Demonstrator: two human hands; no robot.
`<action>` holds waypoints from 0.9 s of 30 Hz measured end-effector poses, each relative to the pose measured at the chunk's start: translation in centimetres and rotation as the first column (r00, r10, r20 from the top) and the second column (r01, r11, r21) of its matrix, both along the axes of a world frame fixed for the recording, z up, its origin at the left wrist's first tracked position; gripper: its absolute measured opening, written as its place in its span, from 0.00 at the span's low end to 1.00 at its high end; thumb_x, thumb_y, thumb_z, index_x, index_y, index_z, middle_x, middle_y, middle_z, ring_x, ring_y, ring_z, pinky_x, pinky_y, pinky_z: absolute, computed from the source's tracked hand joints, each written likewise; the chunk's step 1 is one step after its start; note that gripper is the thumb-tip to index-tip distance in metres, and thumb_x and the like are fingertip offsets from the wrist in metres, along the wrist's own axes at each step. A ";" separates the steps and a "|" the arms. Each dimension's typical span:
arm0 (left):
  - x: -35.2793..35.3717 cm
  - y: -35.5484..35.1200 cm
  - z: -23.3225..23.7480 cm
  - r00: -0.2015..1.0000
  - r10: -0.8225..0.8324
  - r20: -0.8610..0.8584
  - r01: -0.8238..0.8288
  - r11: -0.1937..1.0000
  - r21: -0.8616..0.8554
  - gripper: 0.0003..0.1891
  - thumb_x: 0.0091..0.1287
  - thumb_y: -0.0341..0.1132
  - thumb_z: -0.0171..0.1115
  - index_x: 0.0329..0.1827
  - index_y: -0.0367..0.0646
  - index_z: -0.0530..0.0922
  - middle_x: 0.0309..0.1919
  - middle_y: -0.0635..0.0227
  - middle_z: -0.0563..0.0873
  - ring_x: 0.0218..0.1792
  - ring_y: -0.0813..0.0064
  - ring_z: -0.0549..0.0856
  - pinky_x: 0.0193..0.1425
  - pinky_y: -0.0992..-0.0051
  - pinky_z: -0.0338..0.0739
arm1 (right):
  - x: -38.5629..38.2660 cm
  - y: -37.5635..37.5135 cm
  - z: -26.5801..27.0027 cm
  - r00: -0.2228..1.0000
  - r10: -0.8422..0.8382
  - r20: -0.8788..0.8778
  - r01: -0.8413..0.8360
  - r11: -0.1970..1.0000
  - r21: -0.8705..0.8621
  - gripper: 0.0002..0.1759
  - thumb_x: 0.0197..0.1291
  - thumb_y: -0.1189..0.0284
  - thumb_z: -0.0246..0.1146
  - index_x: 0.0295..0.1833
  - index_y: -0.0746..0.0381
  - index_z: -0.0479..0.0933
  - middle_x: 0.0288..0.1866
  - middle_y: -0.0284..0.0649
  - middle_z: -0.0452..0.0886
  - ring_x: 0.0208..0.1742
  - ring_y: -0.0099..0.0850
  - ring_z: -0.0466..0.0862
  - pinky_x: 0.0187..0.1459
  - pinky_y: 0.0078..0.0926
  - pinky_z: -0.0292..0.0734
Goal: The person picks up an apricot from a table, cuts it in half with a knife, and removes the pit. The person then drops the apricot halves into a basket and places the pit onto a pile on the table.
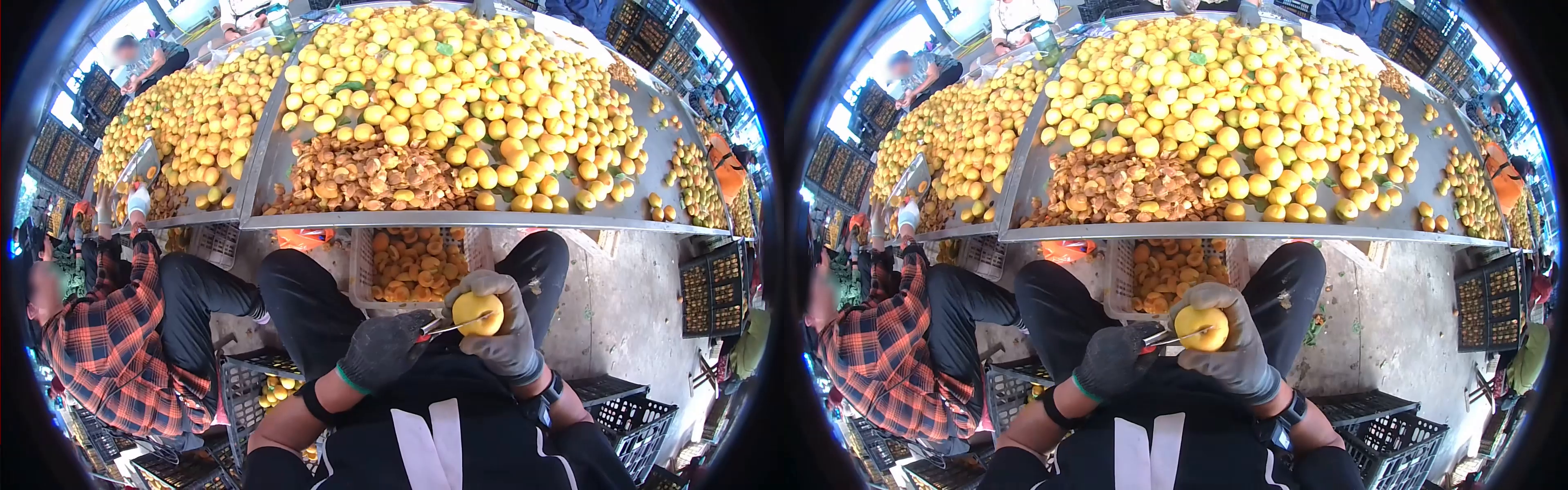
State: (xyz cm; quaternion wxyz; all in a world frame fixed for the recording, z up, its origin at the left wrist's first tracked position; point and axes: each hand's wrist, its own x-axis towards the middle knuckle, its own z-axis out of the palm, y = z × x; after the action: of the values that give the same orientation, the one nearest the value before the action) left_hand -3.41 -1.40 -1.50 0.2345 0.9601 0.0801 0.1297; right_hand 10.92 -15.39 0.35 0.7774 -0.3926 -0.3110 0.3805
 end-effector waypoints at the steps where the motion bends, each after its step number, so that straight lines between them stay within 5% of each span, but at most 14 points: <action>1: 0.0 0.1 0.1 0.999 -0.002 -0.049 0.003 1.000 0.018 0.18 0.57 0.39 0.65 0.50 0.45 0.81 0.32 0.61 0.84 0.29 0.62 0.85 0.31 0.65 0.78 | 0.0 0.1 -0.1 1.000 0.004 -0.001 -0.004 1.000 0.002 0.37 0.42 0.77 0.77 0.58 0.56 0.65 0.54 0.38 0.68 0.53 0.32 0.76 0.54 0.29 0.72; 7: 0.5 0.3 -0.2 1.000 0.005 -0.025 -0.008 0.990 -0.142 0.20 0.56 0.38 0.66 0.52 0.41 0.79 0.31 0.56 0.84 0.30 0.56 0.84 0.34 0.62 0.78 | -0.2 0.9 0.4 0.990 0.123 -0.071 -0.117 0.990 0.077 0.37 0.43 0.80 0.76 0.58 0.57 0.65 0.54 0.38 0.67 0.56 0.32 0.75 0.54 0.29 0.72; 10: 1.3 1.3 -1.1 0.998 0.046 -0.049 -0.055 0.979 -0.195 0.23 0.56 0.38 0.66 0.54 0.39 0.77 0.30 0.52 0.83 0.31 0.53 0.84 0.35 0.60 0.78 | 0.4 1.7 0.9 0.999 0.049 -0.017 -0.050 0.996 -0.067 0.38 0.43 0.83 0.75 0.60 0.58 0.64 0.57 0.40 0.69 0.57 0.32 0.74 0.57 0.28 0.72; 12: 1.4 1.4 -1.4 0.997 0.041 -0.070 -0.056 0.974 -0.221 0.25 0.57 0.39 0.67 0.55 0.37 0.75 0.29 0.50 0.83 0.31 0.51 0.83 0.35 0.59 0.77 | 1.3 1.9 0.5 0.878 -0.038 0.477 0.146 0.971 -0.191 0.41 0.42 0.86 0.74 0.62 0.59 0.63 0.59 0.42 0.72 0.58 0.32 0.74 0.59 0.28 0.72; 14: 1.6 0.9 -1.3 0.998 0.056 -0.001 -0.054 0.953 -0.297 0.25 0.60 0.42 0.66 0.56 0.35 0.74 0.28 0.48 0.82 0.31 0.49 0.83 0.35 0.57 0.77 | 1.2 1.9 0.2 0.916 -0.045 0.400 0.127 0.975 -0.182 0.41 0.45 0.84 0.73 0.64 0.61 0.61 0.60 0.44 0.73 0.60 0.34 0.74 0.60 0.31 0.71; 15: 1.7 0.6 -1.2 0.998 0.060 0.001 -0.057 0.953 -0.298 0.25 0.60 0.42 0.66 0.56 0.35 0.74 0.28 0.48 0.82 0.31 0.49 0.83 0.35 0.57 0.77 | 0.9 2.1 0.1 0.996 -0.068 0.053 0.074 0.989 -0.125 0.40 0.46 0.77 0.74 0.64 0.61 0.62 0.60 0.44 0.74 0.62 0.38 0.74 0.63 0.36 0.70; 16: 1.8 0.3 -1.0 0.997 0.071 -0.015 -0.072 0.957 -0.281 0.25 0.61 0.43 0.65 0.55 0.34 0.74 0.28 0.48 0.82 0.31 0.49 0.83 0.35 0.57 0.77 | 0.5 2.3 0.0 0.951 -0.058 -0.303 0.044 0.998 -0.055 0.39 0.47 0.69 0.76 0.63 0.61 0.63 0.61 0.45 0.74 0.64 0.43 0.74 0.65 0.40 0.69; 17: 1.7 0.2 -0.9 0.996 0.082 -0.032 -0.087 0.961 -0.262 0.25 0.62 0.44 0.64 0.55 0.34 0.74 0.29 0.48 0.82 0.32 0.49 0.84 0.35 0.57 0.77 | 0.3 2.7 -0.1 0.926 -0.040 -0.375 0.057 0.998 0.034 0.41 0.48 0.64 0.76 0.64 0.62 0.63 0.63 0.46 0.73 0.65 0.44 0.73 0.67 0.42 0.67; 21: 1.8 1.2 -0.7 0.991 0.079 -0.105 -0.105 0.956 -0.272 0.25 0.63 0.44 0.64 0.55 0.32 0.74 0.29 0.48 0.83 0.32 0.49 0.84 0.35 0.56 0.77 | 1.2 2.7 -0.1 0.944 -0.011 -0.329 0.021 0.999 0.029 0.41 0.48 0.64 0.76 0.65 0.62 0.63 0.61 0.43 0.74 0.63 0.41 0.75 0.66 0.39 0.67; 23: 2.1 1.8 -0.8 0.990 0.081 -0.118 -0.110 0.959 -0.261 0.25 0.63 0.44 0.63 0.56 0.33 0.74 0.30 0.48 0.83 0.33 0.50 0.84 0.36 0.57 0.77 | 2.5 2.2 -0.4 0.995 -0.081 0.050 0.089 0.981 -0.173 0.38 0.50 0.71 0.74 0.65 0.61 0.63 0.60 0.41 0.74 0.59 0.34 0.76 0.64 0.34 0.69; 27: 2.4 0.6 -0.5 0.991 0.134 -0.007 -0.131 0.953 -0.274 0.19 0.64 0.42 0.63 0.51 0.38 0.75 0.28 0.48 0.82 0.31 0.47 0.82 0.33 0.56 0.76 | 1.8 2.5 -1.0 0.991 -0.097 -0.089 0.086 0.988 -0.125 0.39 0.50 0.69 0.74 0.66 0.63 0.63 0.59 0.39 0.73 0.57 0.31 0.76 0.61 0.30 0.72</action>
State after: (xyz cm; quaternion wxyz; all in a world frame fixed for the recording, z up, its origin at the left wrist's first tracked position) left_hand -0.96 -0.82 -1.96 0.3563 0.9101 0.1603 0.1383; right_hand 12.76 -12.89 -0.68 0.7827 -0.4344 -0.2318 0.3807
